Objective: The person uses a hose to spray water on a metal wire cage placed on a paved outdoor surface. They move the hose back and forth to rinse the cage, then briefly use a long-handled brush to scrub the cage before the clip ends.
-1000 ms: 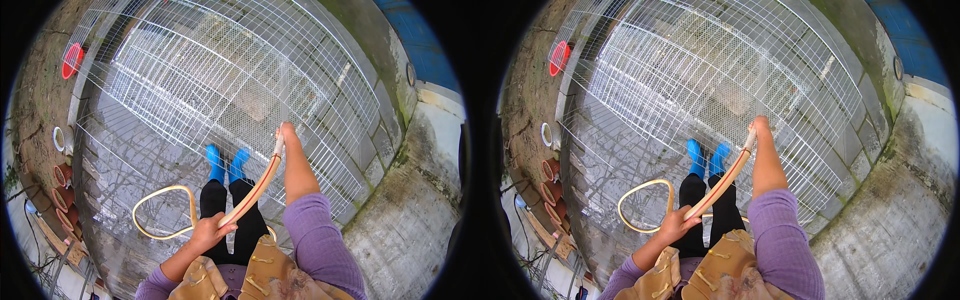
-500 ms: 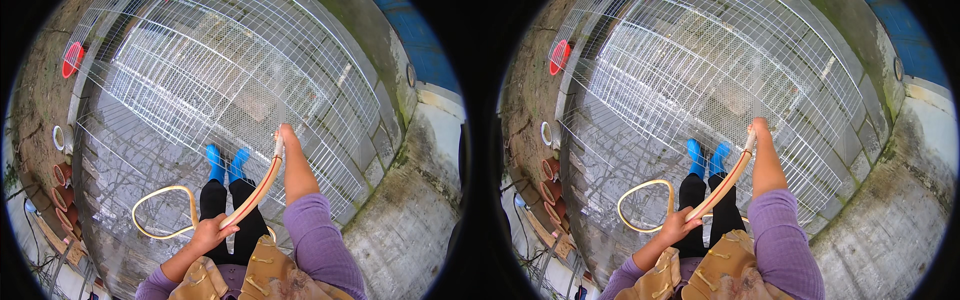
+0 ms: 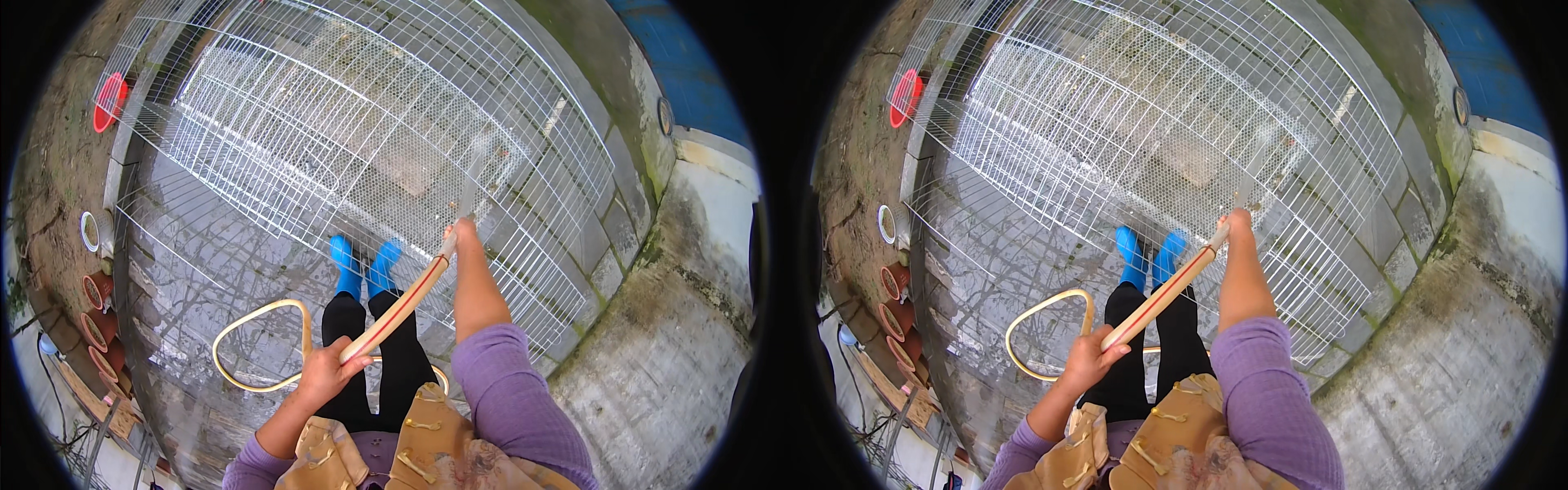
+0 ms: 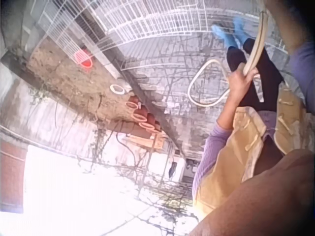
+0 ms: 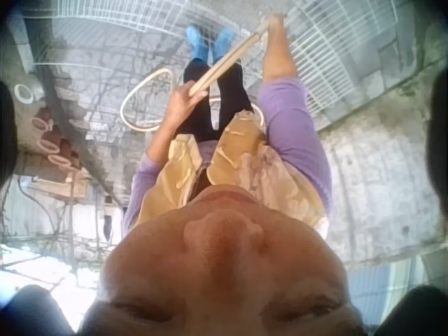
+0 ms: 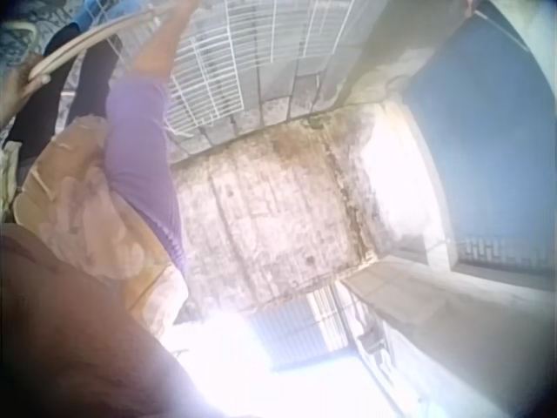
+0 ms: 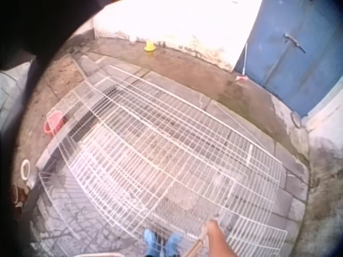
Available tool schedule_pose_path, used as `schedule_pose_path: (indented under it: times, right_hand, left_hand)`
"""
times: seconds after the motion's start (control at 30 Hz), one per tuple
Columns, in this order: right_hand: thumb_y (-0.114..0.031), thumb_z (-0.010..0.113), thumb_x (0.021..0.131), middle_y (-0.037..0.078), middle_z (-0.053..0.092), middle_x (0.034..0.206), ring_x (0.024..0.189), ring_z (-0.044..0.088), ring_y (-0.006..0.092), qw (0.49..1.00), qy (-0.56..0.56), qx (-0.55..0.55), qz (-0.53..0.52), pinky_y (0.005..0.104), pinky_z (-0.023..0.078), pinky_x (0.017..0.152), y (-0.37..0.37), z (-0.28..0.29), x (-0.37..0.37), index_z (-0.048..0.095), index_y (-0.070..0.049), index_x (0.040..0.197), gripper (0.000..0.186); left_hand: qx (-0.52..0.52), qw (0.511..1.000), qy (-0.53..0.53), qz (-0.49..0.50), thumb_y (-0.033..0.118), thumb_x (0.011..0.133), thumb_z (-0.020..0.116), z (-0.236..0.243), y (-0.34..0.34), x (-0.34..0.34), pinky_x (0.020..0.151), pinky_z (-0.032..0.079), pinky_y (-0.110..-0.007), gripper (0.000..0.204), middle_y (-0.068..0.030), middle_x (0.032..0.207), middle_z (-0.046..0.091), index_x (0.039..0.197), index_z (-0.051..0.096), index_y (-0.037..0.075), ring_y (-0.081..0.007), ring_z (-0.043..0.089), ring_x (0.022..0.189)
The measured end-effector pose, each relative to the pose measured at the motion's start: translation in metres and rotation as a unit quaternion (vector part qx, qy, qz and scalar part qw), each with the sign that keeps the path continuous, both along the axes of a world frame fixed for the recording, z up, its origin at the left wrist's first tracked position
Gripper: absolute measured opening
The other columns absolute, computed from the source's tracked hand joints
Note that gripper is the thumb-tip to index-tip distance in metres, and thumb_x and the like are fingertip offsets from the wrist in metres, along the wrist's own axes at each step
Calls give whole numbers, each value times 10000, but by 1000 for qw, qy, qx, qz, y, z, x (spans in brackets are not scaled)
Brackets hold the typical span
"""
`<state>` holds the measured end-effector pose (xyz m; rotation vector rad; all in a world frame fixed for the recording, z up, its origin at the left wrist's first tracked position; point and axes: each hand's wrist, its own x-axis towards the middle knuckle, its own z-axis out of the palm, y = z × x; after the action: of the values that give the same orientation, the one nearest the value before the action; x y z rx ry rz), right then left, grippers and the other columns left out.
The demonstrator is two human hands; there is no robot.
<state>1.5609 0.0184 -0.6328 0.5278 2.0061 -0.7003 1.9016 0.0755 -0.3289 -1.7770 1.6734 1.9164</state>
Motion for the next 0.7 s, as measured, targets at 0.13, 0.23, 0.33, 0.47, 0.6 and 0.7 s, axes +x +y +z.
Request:
schedule_pose_path:
  times: [0.13, 0.23, 0.33, 0.47, 0.6, 0.7]
  right_hand:
    - [-189, 324, 911, 146, 507, 687, 479, 502, 230, 1000, -6, -30, -6, 366, 445, 391, -4, 1, -11, 439, 1, 1045, 259]
    - [-204, 327, 915, 142, 501, 674, 463, 495, 227, 1000, -1, -27, -5, 368, 441, 385, -7, 0, -16, 429, 5, 1036, 262]
    - [-216, 327, 919, 132, 497, 669, 458, 490, 220, 1000, -3, -28, 6, 367, 438, 379, -8, -3, -19, 420, 1, 1042, 266]
    - [-221, 324, 924, 118, 488, 657, 453, 486, 211, 999, -15, -32, -7, 360, 444, 381, -8, -10, -28, 413, -1, 1066, 277]
    - [-216, 324, 924, 110, 482, 646, 448, 481, 204, 999, 1, -38, -9, 352, 448, 382, -7, -14, -30, 410, -4, 1072, 273]
    - [-223, 324, 929, 112, 489, 661, 453, 483, 200, 999, -9, -38, -1, 348, 449, 385, -6, -11, -30, 407, -7, 1092, 283]
  left_hand:
    - [-19, 1000, -5, -19, 446, 798, 654, -3, 3, -4, 501, 438, -409, 392, -161, 590, 551, 826, 572, 64, -374, 577, 592]
    - [-14, 1000, 5, -9, 442, 800, 655, 0, 1, -9, 501, 440, -409, 387, -162, 592, 554, 825, 572, 65, -370, 580, 589]
    - [-14, 1000, 9, -11, 438, 800, 657, -3, 3, -9, 501, 441, -408, 386, -163, 592, 556, 818, 570, 62, -367, 584, 590]
    - [-22, 1000, 13, -15, 442, 801, 653, -3, 1, -11, 502, 441, -410, 394, -166, 592, 556, 807, 564, 59, -369, 586, 596]
    - [-26, 999, 15, -19, 455, 803, 645, -5, 1, -12, 507, 441, -416, 405, -169, 592, 556, 803, 560, 58, -374, 585, 599]
    - [-25, 999, 13, -23, 461, 803, 640, -5, 0, -12, 510, 441, -421, 410, -171, 594, 558, 808, 560, 59, -376, 585, 603]
